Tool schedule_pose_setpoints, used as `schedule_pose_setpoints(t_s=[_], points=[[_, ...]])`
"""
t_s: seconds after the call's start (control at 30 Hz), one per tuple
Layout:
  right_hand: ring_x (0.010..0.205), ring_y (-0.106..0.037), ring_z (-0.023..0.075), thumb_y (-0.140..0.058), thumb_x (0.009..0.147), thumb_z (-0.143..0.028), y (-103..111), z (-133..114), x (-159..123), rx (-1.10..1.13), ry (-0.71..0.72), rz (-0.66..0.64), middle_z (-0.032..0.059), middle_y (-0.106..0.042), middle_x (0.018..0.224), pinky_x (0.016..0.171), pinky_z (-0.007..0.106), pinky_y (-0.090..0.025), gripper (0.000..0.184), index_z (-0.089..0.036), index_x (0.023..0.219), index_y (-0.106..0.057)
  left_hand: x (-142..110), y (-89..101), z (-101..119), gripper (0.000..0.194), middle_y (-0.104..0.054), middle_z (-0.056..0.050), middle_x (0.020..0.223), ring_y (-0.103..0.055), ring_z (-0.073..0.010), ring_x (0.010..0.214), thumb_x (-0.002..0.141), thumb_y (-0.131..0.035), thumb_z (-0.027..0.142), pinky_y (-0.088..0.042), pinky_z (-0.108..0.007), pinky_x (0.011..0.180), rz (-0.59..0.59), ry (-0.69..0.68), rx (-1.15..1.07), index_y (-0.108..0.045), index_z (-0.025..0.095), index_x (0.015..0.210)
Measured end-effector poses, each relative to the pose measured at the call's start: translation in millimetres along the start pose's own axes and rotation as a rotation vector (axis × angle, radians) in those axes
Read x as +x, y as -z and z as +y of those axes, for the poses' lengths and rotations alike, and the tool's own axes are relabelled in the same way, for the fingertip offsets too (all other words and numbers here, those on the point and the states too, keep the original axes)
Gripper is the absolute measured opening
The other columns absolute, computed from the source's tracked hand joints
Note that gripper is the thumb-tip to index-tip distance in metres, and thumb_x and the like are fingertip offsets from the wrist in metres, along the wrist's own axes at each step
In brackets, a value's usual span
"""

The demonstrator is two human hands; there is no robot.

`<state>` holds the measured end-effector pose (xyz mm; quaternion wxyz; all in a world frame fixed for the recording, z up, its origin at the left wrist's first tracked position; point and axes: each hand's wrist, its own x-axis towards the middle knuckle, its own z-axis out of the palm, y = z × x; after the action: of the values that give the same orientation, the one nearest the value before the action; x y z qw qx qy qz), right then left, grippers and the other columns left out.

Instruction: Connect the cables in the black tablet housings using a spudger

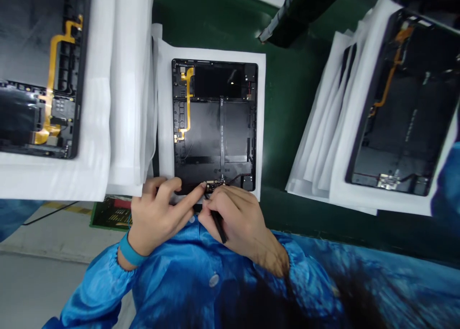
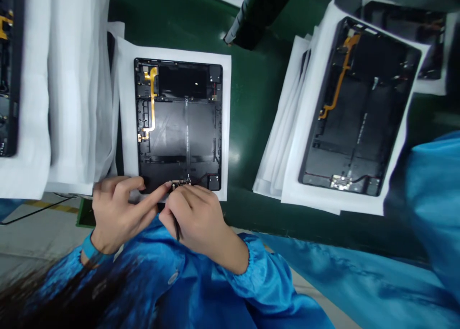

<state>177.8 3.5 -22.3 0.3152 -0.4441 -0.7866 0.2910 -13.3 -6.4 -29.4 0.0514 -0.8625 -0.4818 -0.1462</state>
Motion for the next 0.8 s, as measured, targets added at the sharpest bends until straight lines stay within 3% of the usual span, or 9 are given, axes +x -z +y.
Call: schedule_pose_setpoints(t_s=[0.2,0.3,0.4,0.5,0.63,0.73,0.8], points=[[0.063,-0.058,0.0101,-0.053,0.095,-0.013,12,4,-10,0.248,-0.153,0.097,-0.0027,-0.058,0.072,0.056,0.023,-0.046,0.014,-0.022,0.085,-0.049,-3,-2.6,-7,0.038,-0.055,-0.002,0.098,-0.054,-0.0137,0.077,0.086,-0.063,0.022,-0.039,-0.026,0.063,0.070,0.023,-0.145,-0.065,0.034,0.122],[0.065,-0.056,0.0115,-0.042,0.101,-0.019,23,7,-15,0.362,-0.232,0.216,-0.0012,-0.057,0.072,0.057,0.026,-0.045,0.022,-0.022,0.081,-0.051,-3,-0.1,-7,0.036,-0.058,-0.002,0.106,-0.055,-0.0100,0.075,0.083,-0.064,0.013,-0.042,-0.024,0.062,0.102,0.091,-0.225,-0.067,0.029,0.116],[0.075,-0.058,0.0139,-0.038,0.103,-0.023,36,9,-13,0.260,-0.374,0.309,0.0030,-0.060,0.083,0.065,0.030,-0.048,0.030,-0.021,0.077,-0.053,-2,5.9,-7,0.035,-0.060,-0.004,0.106,-0.062,-0.0107,0.082,0.083,-0.062,0.008,-0.045,-0.023,0.064,0.123,0.118,-0.271,-0.067,0.023,0.114],[0.087,-0.062,0.0156,-0.040,0.104,-0.026,46,10,-7,0.092,-0.504,0.316,0.0070,-0.063,0.104,0.077,0.033,-0.052,0.028,-0.021,0.085,-0.059,2,10.4,-10,0.036,-0.063,-0.006,0.107,-0.066,-0.0136,0.088,0.083,-0.065,0.008,-0.047,-0.024,0.068,0.127,0.096,-0.238,-0.067,0.021,0.116],[0.097,-0.066,0.0178,-0.036,0.105,-0.032,49,13,-3,0.053,-0.607,0.340,0.0098,-0.061,0.126,0.088,0.038,-0.056,0.027,-0.021,0.110,-0.061,8,6.3,-11,0.027,-0.068,-0.003,0.091,-0.062,-0.0130,0.068,0.081,-0.071,0.020,-0.037,-0.027,0.056,0.141,0.134,-0.059,-0.066,0.018,0.108],[0.109,-0.065,0.0211,-0.038,0.104,-0.038,49,15,-3,0.065,-0.689,0.335,0.0110,-0.062,0.128,0.095,0.042,-0.055,0.031,-0.022,0.122,-0.058,11,-1.2,-8,0.015,-0.069,0.000,0.080,-0.063,-0.0139,0.066,0.084,-0.066,0.022,-0.038,-0.027,0.056,0.153,0.205,-0.044,-0.064,0.018,0.098],[0.106,-0.067,0.0208,-0.038,0.104,-0.042,50,16,-1,0.113,-0.751,0.331,0.0101,-0.065,0.124,0.094,0.043,-0.055,0.034,-0.022,0.125,-0.056,12,-5.3,-5,0.013,-0.069,0.000,0.079,-0.064,-0.0143,0.068,0.085,-0.063,0.020,-0.041,-0.026,0.058,0.182,0.224,-0.058,-0.063,0.017,0.098]])
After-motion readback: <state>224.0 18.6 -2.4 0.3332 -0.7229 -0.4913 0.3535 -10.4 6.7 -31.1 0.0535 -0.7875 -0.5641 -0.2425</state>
